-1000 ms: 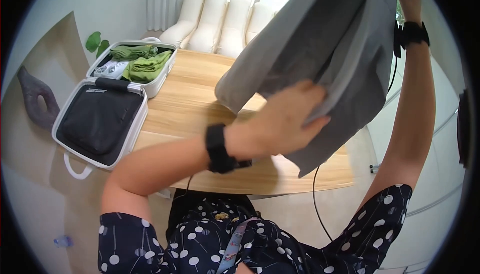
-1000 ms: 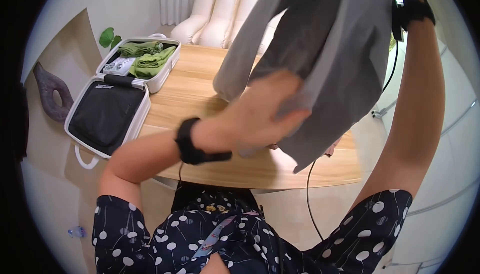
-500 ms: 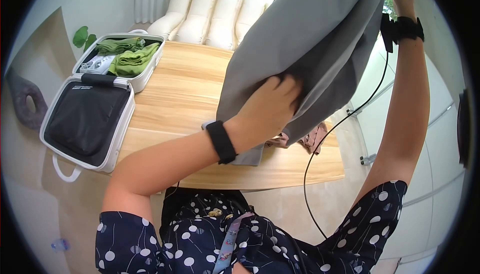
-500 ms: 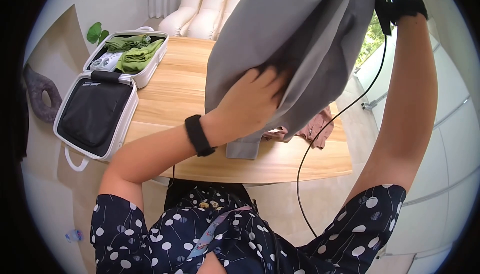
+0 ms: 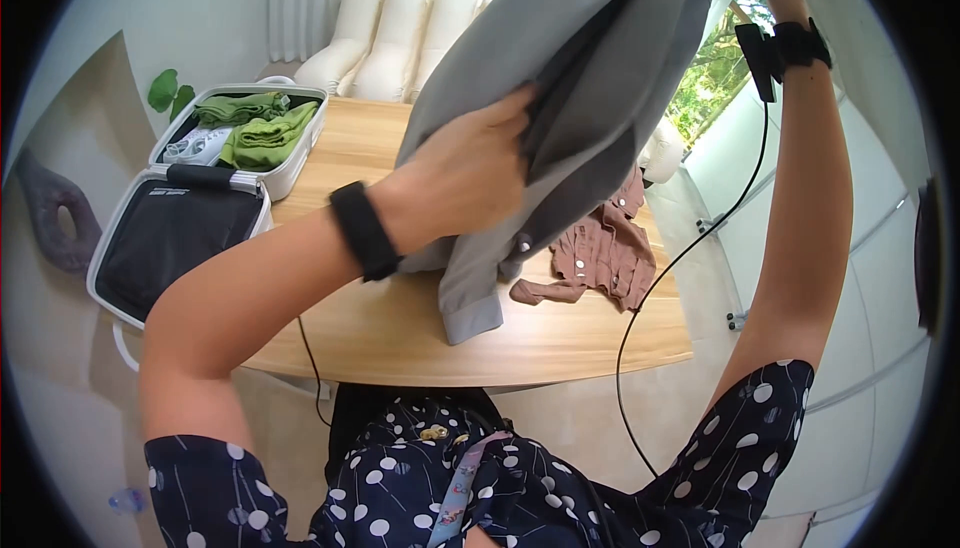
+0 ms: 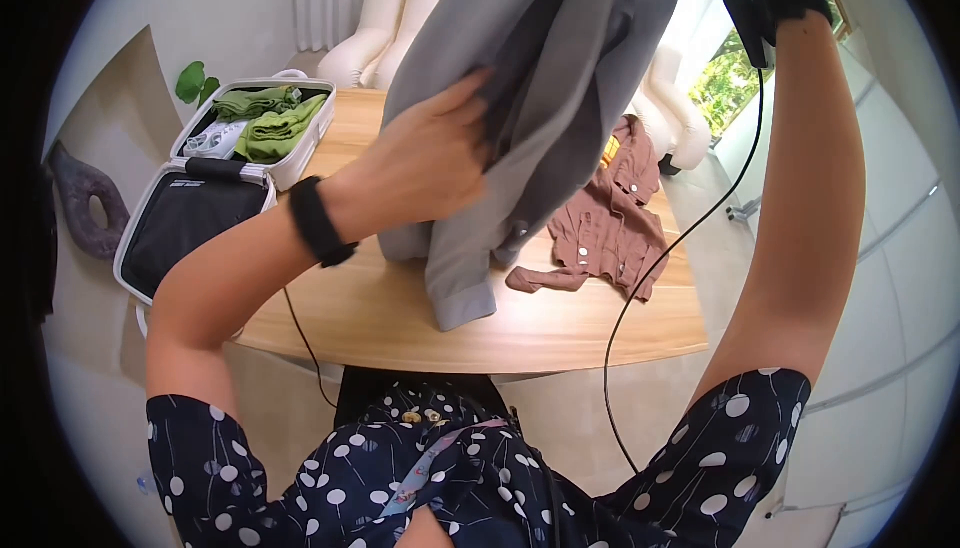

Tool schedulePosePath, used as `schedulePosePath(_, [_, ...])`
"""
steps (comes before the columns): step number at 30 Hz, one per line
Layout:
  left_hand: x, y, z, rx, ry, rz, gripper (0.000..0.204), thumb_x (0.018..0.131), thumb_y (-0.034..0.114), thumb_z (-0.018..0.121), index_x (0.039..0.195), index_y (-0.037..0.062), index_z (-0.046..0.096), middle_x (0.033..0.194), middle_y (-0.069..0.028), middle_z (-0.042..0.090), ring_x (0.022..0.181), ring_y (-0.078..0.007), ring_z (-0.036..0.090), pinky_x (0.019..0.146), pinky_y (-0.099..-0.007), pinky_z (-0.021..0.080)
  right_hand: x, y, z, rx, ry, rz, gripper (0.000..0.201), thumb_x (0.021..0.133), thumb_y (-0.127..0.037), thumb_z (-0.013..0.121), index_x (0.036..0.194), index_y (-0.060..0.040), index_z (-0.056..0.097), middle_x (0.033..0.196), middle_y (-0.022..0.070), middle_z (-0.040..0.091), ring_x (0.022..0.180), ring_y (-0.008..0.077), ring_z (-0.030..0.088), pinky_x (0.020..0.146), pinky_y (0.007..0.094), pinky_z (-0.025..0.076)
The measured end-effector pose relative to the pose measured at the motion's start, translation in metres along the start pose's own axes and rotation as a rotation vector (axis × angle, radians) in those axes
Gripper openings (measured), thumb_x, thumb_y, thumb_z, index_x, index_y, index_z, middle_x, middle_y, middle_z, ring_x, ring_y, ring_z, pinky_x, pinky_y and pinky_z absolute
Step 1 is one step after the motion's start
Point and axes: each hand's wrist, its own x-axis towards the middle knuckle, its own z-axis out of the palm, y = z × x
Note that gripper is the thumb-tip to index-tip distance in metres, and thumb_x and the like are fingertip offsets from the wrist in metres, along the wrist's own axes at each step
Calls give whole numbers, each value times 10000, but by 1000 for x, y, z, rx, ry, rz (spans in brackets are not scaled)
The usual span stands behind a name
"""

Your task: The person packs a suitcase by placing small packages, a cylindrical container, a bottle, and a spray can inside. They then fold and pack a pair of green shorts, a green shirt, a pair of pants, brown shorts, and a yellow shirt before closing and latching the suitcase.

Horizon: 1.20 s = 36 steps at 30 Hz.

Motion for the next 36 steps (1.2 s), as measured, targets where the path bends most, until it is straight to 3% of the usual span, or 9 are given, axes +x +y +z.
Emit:
schedulePosePath(4, [-46, -8, -7, 119, -153, -101, 223, 773, 219, 525, 699, 58, 661, 698, -85, 600, 860, -240, 572, 1130, -419, 208, -8, 6, -4, -84, -12, -34, 281, 909, -183, 538, 1109, 3, 605, 1004, 150, 652, 953, 240, 610, 843, 326, 453])
schedulePosePath(6, [-67, -18, 9, 84, 198, -275, 194, 796, 203, 543, 788, 93, 703, 736, -42, 609, 825, -237, 580, 1113, -424, 206, -9, 0, -7, -87, -16, -20, 280, 907, -177, 539, 1109, 7, 605, 1008, 154, 650, 957, 234, 607, 845, 326, 451])
schedulePosePath(10, [-92, -37, 0, -64, 71, -512, 187, 837, 180, 537, 866, 45, 663, 813, -71, 599, 805, -212, 580, 993, -388, 313, -1, -9, -1, -39, 49, 22, 236, 912, -192, 546, 985, 27, 592, 872, 149, 624, 795, 235, 589, 747, 365, 463])
schedulePosePath(15, [-105, -21, 47, -885, 402, -725, 121, 823, 75, 560, 901, 6, 622, 875, -139, 582, 783, -303, 572, 757, -359, 448, 9, -19, -1, 114, 72, -15, 226, 913, -149, 544, 829, 61, 541, 748, 195, 579, 673, 302, 565, 653, 421, 445])
schedulePosePath(18, [-107, 22, 71, -1062, 149, -830, 175, 838, 94, 577, 984, 8, 616, 942, -168, 587, 880, -336, 582, 745, -372, 465, 10, -12, 0, 103, 77, -35, 255, 922, -136, 529, 790, 82, 518, 723, 200, 572, 659, 310, 556, 641, 422, 439])
schedulePosePath(23, [-98, 92, 89, -1161, 110, -683, 249, 823, 165, 642, 1041, 45, 630, 962, -151, 593, 936, -336, 570, 829, -400, 451, 10, -2, -1, 119, 67, -103, 322, 941, -172, 520, 741, 80, 500, 689, 196, 550, 622, 291, 506, 635, 410, 428])
schedulePosePath(30, [-87, 115, 94, -1277, 117, -810, 312, 805, 201, 680, 1074, 52, 628, 1029, -134, 594, 998, -324, 557, 872, -413, 433, 10, 8, -12, 13, 59, -83, 391, 957, -232, 500, 704, 64, 467, 627, 149, 487, 582, 251, 414, 591, 405, 379])
schedulePosePath(32, [-82, 118, 105, -1247, 158, -606, 293, 823, 185, 661, 1067, 29, 614, 970, -167, 618, 911, -334, 591, 829, -404, 462, 8, 13, -12, 47, 70, -88, 381, 958, -230, 498, 720, 66, 474, 639, 157, 495, 591, 254, 423, 599, 408, 384])
schedulePosePath(36, [-87, 112, 93, -1410, 3, -670, 260, 846, 171, 632, 1035, -5, 597, 850, -198, 632, 783, -356, 613, 739, -400, 487, 6, 12, -21, 79, 12, -3, 337, 966, -217, 482, 809, 80, 503, 701, 183, 528, 648, 272, 474, 652, 403, 411])
